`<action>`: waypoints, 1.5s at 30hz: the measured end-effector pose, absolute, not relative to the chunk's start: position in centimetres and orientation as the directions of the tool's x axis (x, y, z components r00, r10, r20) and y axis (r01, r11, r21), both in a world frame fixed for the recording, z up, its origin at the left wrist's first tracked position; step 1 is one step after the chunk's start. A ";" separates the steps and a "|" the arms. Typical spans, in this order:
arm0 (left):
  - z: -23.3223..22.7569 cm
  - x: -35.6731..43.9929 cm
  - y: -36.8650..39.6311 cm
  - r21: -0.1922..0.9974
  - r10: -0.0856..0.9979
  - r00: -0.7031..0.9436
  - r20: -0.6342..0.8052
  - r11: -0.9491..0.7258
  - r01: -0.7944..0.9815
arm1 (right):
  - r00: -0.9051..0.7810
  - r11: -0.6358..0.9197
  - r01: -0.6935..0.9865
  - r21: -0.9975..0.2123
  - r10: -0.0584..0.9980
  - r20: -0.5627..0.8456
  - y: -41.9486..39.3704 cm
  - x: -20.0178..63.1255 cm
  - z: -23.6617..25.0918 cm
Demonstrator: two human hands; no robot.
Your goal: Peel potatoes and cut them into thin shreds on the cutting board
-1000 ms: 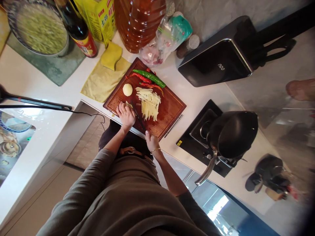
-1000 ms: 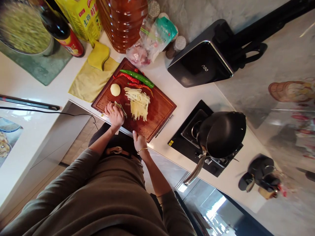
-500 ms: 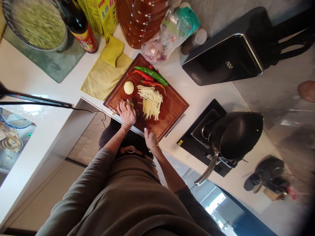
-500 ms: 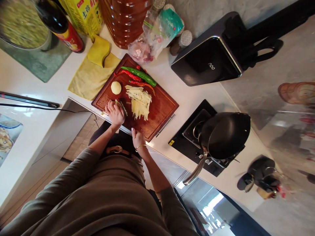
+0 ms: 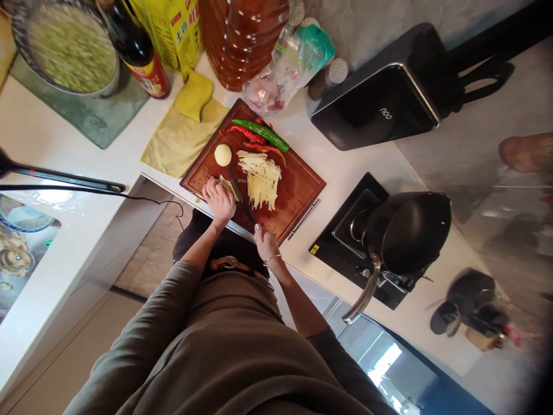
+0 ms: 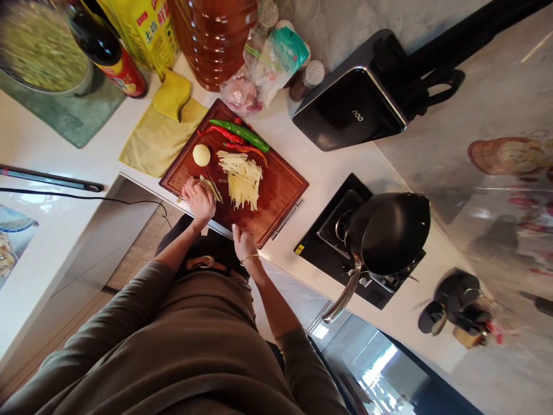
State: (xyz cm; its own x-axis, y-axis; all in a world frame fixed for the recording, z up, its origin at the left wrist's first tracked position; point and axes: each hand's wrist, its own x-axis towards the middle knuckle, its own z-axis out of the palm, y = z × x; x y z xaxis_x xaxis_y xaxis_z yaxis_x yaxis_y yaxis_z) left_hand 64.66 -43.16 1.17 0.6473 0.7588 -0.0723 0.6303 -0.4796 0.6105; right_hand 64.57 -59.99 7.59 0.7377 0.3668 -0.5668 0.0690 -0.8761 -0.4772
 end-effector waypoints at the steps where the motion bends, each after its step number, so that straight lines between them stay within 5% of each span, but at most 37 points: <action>1: 1.1 64.7 -43.2 0.615 0.759 0.647 -0.076 -0.475 0.629 | 0.738 -0.874 0.076 -0.480 0.373 -0.562 -60.0 64.5 7.6; 20: 0.7 64.8 -43.5 0.612 0.749 0.656 -0.090 -0.479 0.630 | 0.657 -0.873 0.031 -0.486 0.385 -0.648 -60.2 64.8 8.0; 31: 1.0 65.0 -43.4 0.613 0.760 0.641 -0.104 -0.459 0.643 | 0.749 -0.889 0.041 -0.456 0.329 -0.575 -58.8 64.9 6.2; 45: 0.9 64.8 -43.4 0.616 0.755 0.647 -0.106 -0.461 0.639 | 0.710 -0.878 0.107 -0.466 0.396 -0.582 -59.6 64.1 8.3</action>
